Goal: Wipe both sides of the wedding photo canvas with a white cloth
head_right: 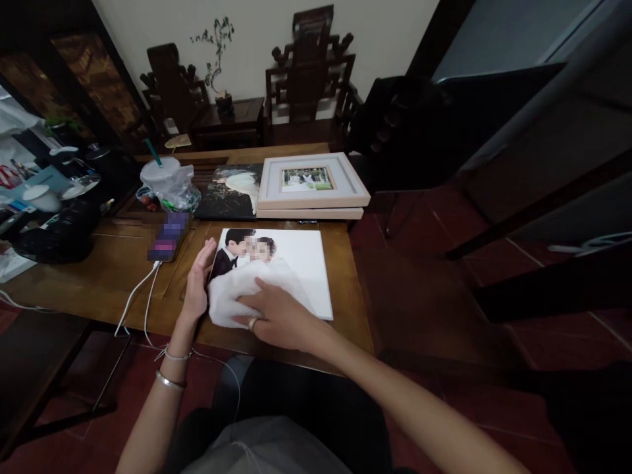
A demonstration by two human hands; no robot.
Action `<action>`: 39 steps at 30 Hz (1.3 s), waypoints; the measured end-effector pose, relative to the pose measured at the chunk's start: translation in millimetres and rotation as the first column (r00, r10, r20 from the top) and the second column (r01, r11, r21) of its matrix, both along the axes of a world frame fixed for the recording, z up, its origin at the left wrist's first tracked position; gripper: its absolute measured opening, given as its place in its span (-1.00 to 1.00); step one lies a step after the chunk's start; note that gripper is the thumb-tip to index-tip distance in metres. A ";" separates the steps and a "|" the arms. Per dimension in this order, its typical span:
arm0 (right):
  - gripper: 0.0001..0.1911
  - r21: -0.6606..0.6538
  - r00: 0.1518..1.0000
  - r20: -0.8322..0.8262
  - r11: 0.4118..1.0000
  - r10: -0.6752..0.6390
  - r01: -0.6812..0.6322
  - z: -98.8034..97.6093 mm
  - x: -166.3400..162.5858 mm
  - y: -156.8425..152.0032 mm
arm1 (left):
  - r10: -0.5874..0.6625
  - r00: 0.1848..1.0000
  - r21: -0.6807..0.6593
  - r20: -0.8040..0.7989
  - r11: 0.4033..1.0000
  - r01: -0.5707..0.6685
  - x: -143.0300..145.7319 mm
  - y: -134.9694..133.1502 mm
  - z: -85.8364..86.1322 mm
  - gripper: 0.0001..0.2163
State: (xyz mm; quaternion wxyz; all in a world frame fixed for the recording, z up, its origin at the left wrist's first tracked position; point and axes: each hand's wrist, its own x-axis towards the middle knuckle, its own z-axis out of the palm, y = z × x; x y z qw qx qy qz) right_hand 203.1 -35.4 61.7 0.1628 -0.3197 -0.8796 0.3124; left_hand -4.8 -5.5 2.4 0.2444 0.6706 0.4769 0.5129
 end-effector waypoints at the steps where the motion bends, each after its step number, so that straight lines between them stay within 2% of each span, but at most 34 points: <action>1: -0.77 -0.040 0.999 -0.007 0.998 -0.041 0.041 1.9 10.6 -0.1 | -0.005 0.997 -0.008 -0.073 1.000 0.004 1.2 -0.4 0.4 -0.54; 4: -0.74 -0.129 0.987 -0.014 0.979 -0.158 0.155 2.6 39.7 14.8 | -0.033 0.965 -0.028 -0.260 0.999 0.027 4.1 -0.9 1.6 -0.57; 8: -0.61 -0.149 0.934 -0.041 0.926 -0.355 0.346 -1.6 52.6 57.5 | -0.058 0.946 -0.042 -0.318 0.998 0.047 4.9 -0.5 1.1 -0.62; 10: -0.64 -0.126 0.887 -0.073 0.887 -0.455 0.445 -2.4 42.9 79.3 | -0.066 0.942 -0.052 -0.328 0.997 0.052 4.4 0.0 0.2 -0.64; 12: -0.68 -0.130 0.862 -0.101 0.866 -0.496 0.483 -2.4 23.7 97.1 | -0.063 0.939 -0.055 -0.337 0.997 0.047 3.7 0.6 -0.5 -0.65; 17: -0.70 -0.195 0.883 -0.168 0.893 -0.437 0.405 -4.3 -35.3 121.0 | -0.039 0.937 -0.043 -0.347 0.999 0.026 2.7 1.7 -0.2 -0.67; 20: -0.75 -0.189 0.896 -0.195 0.912 -0.398 0.364 -5.2 -51.8 123.9 | -0.046 0.939 -0.047 -0.342 0.998 0.032 2.4 1.9 0.3 -0.67; 23: -0.70 -0.251 0.887 -0.200 0.896 -0.417 0.365 -5.8 -42.1 121.7 | -0.036 0.938 -0.047 -0.344 0.999 0.021 2.1 2.1 -0.5 -0.68; 27: -0.66 -0.266 0.848 -0.207 0.862 -0.488 0.432 -11.7 7.5 118.9 | -0.036 0.939 -0.042 -0.341 0.999 0.023 1.9 2.6 -1.8 -0.68; 30: -0.61 -0.220 0.778 -0.180 0.795 -0.602 0.565 -20.2 53.8 111.7 | -0.045 0.943 -0.047 -0.330 0.998 0.031 2.3 2.8 -1.5 -0.68; 33: -0.60 -0.162 0.710 -0.158 0.727 -0.686 0.667 -26.8 85.1 85.7 | -0.045 0.946 -0.051 -0.321 0.998 0.030 3.1 2.6 -0.7 -0.68; 35: -0.62 -0.109 0.733 -0.132 0.745 -0.667 0.658 -27.8 92.0 55.7 | -0.043 0.946 -0.052 -0.321 0.998 0.027 3.7 2.0 -0.2 -0.68; 39: -0.71 -0.021 0.880 -0.087 0.884 -0.467 0.467 -19.2 82.1 -15.2 | -0.038 0.944 -0.049 -0.326 0.999 0.024 4.7 1.2 -0.3 -0.67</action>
